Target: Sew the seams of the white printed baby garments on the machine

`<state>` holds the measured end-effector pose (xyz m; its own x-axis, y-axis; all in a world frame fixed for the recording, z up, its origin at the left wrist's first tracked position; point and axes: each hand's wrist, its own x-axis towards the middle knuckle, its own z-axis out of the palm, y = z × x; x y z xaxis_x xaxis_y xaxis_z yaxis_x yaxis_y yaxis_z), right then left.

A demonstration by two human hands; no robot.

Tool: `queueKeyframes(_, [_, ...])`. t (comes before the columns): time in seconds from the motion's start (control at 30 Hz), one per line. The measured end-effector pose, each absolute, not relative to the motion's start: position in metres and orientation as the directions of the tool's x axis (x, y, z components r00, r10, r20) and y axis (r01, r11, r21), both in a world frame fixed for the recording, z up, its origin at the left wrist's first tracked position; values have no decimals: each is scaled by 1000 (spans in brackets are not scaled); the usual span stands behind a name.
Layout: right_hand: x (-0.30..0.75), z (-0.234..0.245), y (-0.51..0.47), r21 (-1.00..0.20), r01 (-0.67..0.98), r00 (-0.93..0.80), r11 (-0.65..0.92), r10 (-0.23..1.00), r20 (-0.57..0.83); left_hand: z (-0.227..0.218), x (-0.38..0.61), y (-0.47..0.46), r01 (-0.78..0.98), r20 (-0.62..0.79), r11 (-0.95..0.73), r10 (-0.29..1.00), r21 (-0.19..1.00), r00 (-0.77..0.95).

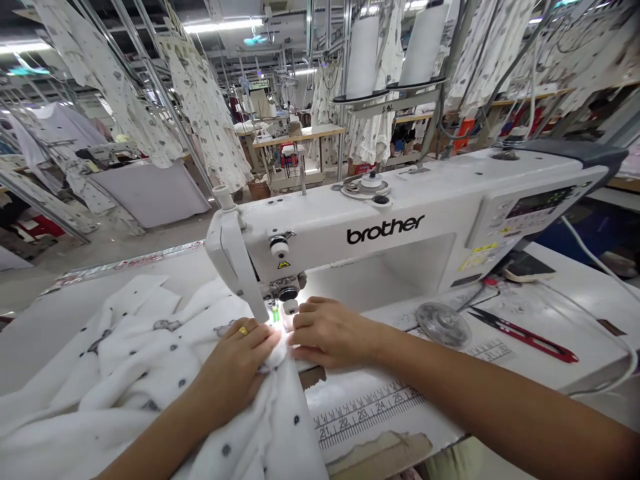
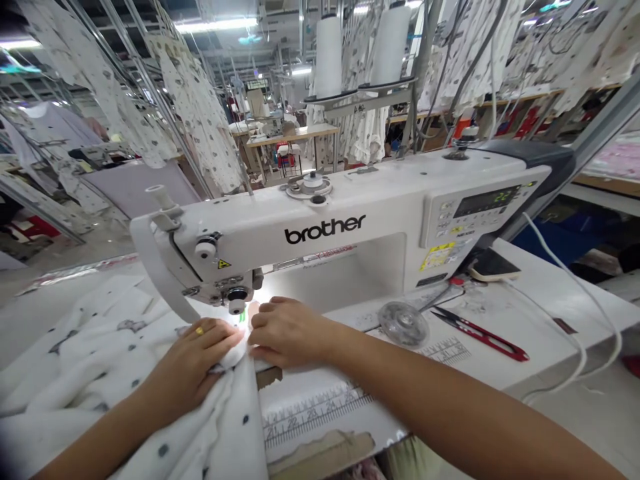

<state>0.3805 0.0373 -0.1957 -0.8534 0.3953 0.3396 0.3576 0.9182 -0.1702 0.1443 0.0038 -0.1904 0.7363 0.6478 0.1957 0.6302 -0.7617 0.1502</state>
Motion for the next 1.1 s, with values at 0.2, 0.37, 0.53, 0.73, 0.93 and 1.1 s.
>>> queueKeyframes(0.2, [381,-195,37,-158,258,-907,953,295,301,-187,141,11,662,171,-689,720,295,673])
queueKeyframes(0.37, [382,-196,35,-192,276,-902,942,323,288,-185,140,19,711,56,-411,883,571,466])
queueKeyframes(0.53, [383,-195,36,-198,264,-907,944,313,281,-186,143,18,721,70,-429,880,544,471])
queueKeyframes(0.73, [384,-194,35,-185,275,-908,943,319,274,-193,143,4,688,158,-697,717,204,679])
queueKeyframes(0.93, [386,-191,39,-232,332,-881,914,388,272,-194,142,-6,644,195,-762,642,60,741])
queueKeyframes(1.1, [384,-189,37,-219,393,-864,893,440,244,-193,143,-14,618,206,-786,602,-16,772])
